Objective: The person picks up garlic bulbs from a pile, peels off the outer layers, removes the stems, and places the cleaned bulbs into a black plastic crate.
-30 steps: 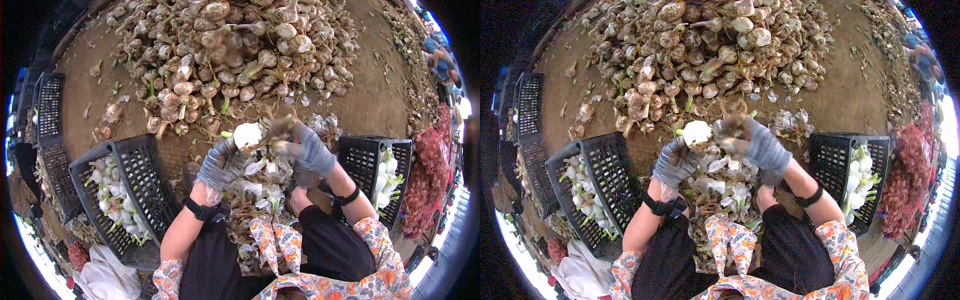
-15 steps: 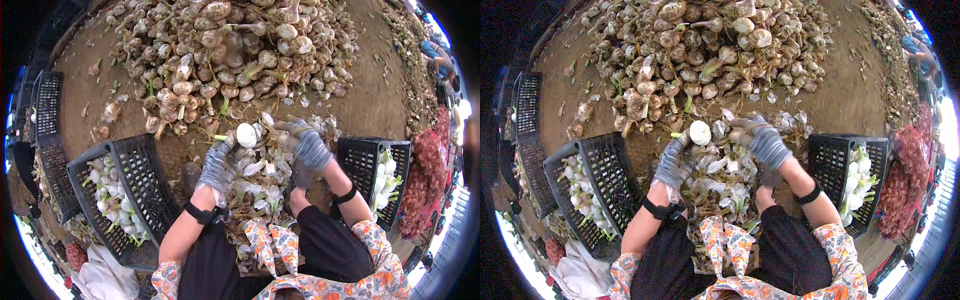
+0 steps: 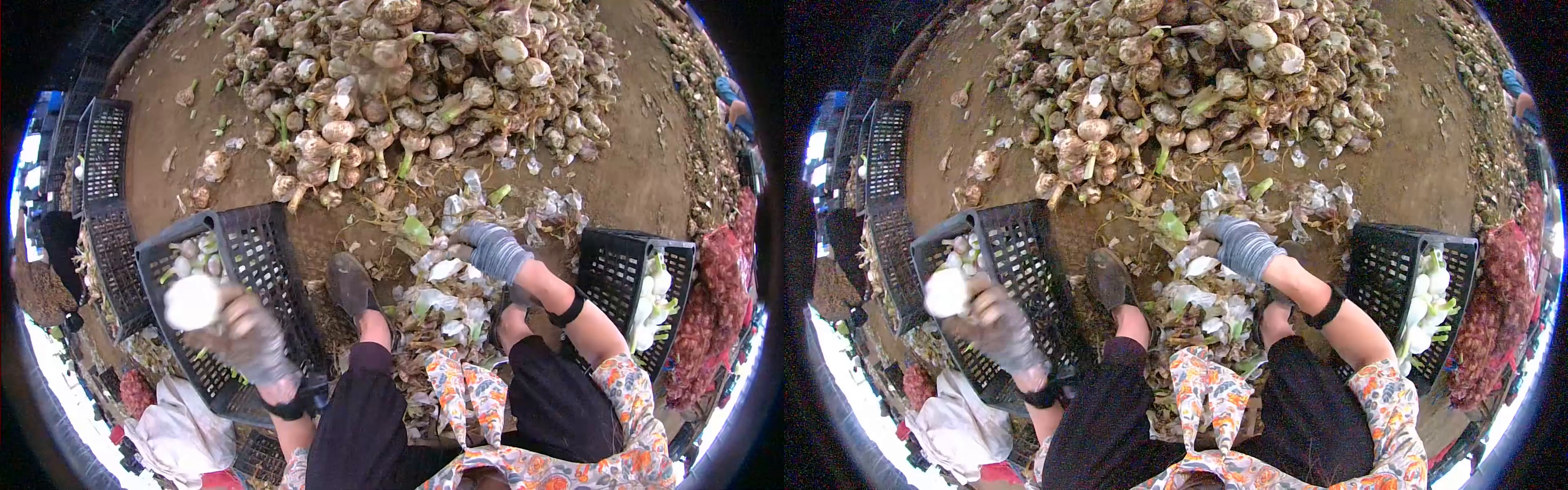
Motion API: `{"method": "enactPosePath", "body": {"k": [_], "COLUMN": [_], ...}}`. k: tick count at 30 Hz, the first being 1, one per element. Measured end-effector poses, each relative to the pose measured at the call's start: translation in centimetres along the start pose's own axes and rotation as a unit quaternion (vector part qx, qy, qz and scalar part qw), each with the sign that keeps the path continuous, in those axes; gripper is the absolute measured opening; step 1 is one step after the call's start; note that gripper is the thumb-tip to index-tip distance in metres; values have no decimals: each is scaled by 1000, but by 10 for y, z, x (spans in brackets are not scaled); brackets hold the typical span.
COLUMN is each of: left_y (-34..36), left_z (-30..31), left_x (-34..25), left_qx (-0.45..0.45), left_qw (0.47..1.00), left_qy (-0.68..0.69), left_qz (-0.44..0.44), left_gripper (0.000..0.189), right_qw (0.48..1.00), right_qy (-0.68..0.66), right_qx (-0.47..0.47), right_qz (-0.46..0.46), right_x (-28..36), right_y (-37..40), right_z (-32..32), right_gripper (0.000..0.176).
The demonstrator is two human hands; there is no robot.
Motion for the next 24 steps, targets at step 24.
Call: {"method": "enactPosePath", "body": {"k": [24], "left_y": [-98], "left_z": [181], "left_x": [20], "left_qx": [-16], "left_qw": [31], "left_qy": [-998], "left_qz": [54], "left_gripper": [31], "right_qw": [989], "right_qy": [74], "right_qx": [98], "right_qz": [80], "right_x": [50], "right_y": [14], "right_z": [-57], "right_gripper": [48]}}
Point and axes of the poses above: each hand's wrist, its own y-axis away from the middle knuckle, its own z-axis out of the back of the hand, x = y × z, the point moved 7 cm from there along -y, towards the middle knuckle, and after that the axes turned 8 degrees about z, right-handed, at the moved point
